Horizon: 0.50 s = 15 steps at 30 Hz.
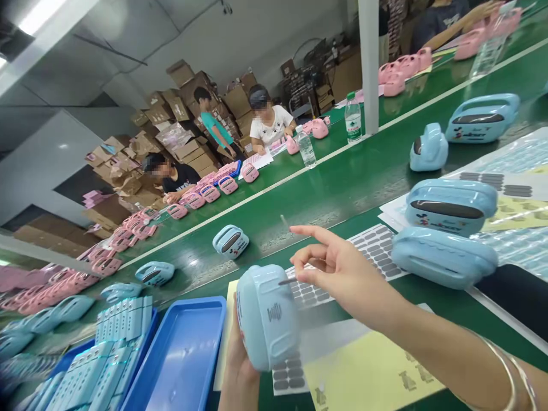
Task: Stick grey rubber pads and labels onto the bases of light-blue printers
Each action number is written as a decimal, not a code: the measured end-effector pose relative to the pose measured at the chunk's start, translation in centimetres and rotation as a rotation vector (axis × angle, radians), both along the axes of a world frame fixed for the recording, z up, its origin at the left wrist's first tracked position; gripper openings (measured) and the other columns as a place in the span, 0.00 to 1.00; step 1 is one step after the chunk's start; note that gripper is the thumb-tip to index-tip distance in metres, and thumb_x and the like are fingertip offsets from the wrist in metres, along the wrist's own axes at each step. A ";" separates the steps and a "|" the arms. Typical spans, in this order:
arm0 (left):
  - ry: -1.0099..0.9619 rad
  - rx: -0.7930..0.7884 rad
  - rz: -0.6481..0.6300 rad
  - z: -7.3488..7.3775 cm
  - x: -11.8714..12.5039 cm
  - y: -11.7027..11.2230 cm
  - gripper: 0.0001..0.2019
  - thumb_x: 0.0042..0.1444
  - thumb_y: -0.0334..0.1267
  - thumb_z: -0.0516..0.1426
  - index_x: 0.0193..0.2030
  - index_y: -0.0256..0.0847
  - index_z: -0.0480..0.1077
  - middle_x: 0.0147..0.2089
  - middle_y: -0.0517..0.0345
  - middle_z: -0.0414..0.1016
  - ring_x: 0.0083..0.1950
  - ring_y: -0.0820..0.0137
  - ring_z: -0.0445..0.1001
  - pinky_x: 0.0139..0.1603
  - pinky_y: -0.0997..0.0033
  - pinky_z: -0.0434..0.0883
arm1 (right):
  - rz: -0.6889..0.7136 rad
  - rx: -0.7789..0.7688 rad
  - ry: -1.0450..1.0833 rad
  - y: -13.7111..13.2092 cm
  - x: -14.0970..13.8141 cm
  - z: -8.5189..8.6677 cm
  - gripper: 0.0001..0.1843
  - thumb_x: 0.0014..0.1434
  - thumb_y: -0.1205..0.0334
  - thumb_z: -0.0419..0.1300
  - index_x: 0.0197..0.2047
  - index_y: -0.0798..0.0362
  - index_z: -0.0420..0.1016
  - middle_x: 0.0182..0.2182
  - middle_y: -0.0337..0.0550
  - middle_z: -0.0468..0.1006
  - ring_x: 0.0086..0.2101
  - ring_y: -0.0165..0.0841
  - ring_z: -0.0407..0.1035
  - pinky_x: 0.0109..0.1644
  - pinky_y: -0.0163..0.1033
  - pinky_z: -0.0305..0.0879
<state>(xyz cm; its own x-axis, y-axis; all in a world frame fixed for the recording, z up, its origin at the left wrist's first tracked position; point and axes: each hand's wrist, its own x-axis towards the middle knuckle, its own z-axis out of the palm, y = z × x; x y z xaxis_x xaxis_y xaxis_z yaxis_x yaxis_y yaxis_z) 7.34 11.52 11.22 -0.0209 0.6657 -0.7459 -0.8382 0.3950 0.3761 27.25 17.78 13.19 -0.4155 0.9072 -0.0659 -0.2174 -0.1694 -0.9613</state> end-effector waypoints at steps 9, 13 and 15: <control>-0.031 0.100 -0.214 -1.4 -0.2 -1.8 0.27 0.32 0.55 0.68 0.38 0.39 0.79 0.42 0.54 0.77 0.53 0.56 0.71 0.59 0.64 0.65 | 0.097 0.024 -0.040 -1.7 -0.9 2.0 0.32 0.56 0.57 0.61 0.62 0.48 0.57 0.32 0.40 0.72 0.39 0.29 0.71 0.46 0.35 0.70; 0.016 0.130 -0.259 -1.0 -0.1 -2.0 0.28 0.32 0.58 0.67 0.38 0.41 0.79 0.45 0.54 0.76 0.52 0.55 0.72 0.58 0.62 0.65 | 0.112 0.045 -0.033 -2.0 -0.6 2.5 0.29 0.57 0.58 0.60 0.60 0.49 0.59 0.32 0.39 0.72 0.39 0.27 0.70 0.47 0.31 0.70; 0.020 0.136 -0.268 -0.9 -0.1 -2.1 0.27 0.32 0.57 0.67 0.37 0.42 0.80 0.45 0.54 0.76 0.51 0.55 0.72 0.57 0.62 0.66 | 0.111 0.054 -0.015 -2.1 -0.6 2.6 0.28 0.57 0.59 0.60 0.60 0.50 0.60 0.32 0.39 0.72 0.38 0.26 0.70 0.49 0.32 0.70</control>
